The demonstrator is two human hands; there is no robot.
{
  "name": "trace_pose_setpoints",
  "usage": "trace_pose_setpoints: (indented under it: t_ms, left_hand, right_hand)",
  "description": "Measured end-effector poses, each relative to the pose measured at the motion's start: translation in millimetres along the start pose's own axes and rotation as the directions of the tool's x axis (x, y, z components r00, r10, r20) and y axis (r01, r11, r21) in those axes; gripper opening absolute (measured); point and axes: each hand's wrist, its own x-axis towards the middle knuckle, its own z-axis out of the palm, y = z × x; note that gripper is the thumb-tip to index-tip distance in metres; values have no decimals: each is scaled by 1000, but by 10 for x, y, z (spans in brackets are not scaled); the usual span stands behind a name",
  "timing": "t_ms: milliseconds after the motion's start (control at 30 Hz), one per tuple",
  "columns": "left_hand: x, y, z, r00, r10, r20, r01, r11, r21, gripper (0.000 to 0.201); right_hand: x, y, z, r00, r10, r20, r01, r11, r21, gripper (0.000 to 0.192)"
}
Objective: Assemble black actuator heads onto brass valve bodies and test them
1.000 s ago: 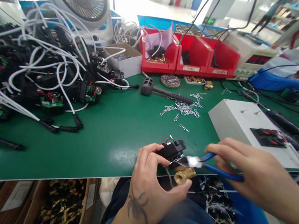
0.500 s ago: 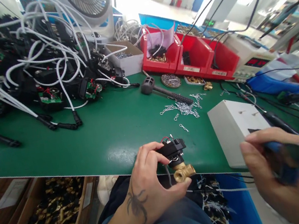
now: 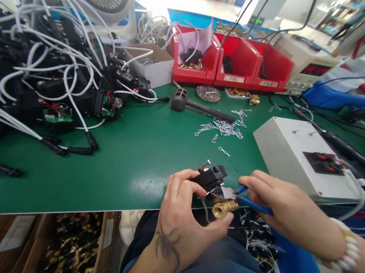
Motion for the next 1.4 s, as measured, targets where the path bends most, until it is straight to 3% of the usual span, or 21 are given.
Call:
trace_pose_setpoints:
  t_ms: [67,167,200,300,367,500,667,867,1400]
  left_hand:
    - [1,-2,-2,1000,-2,1,2,1000,1,36]
    - [6,-6,-4,1000,3,17,-3,1000,2,36]
    - [7,-7,-3,1000,7,18,-7,1000,7,36]
    - [7,-5,4,1000,19,15,-19,999,27,36]
    - [8,-3,3,1000,23,19,-23,999,30,37]
    - [34,-8,-25,998,-31,47,32,999,-11,35]
    - [100,-28,-54,981,-176,77,185,975,-126,33]
    - [139,-21,-41,979,-186,84,195,974,-116,34]
    - [167,-1,-64,977,-187,104,196,977,-83,35]
  right_hand:
    - [-7,12,19,999,26,24,-27,999,37,31]
    - [-15,13,3,970,162,-184,-145,984,104,23]
    - [-16,6,8,969,155,-193,-140,986,92,23]
    - [-14,-13,69,1000,22,14,-22,999,46,22]
    - [-7,5,85,995,21,100,-30,996,87,20]
    - [16,139,-40,991,128,-32,-126,990,62,30]
    - [69,296,-128,999,-33,-2,32,980,-197,39]
    - [199,360,-144,988,-137,68,152,927,-344,41]
    - [187,452,-271,977,-205,62,213,912,-352,57]
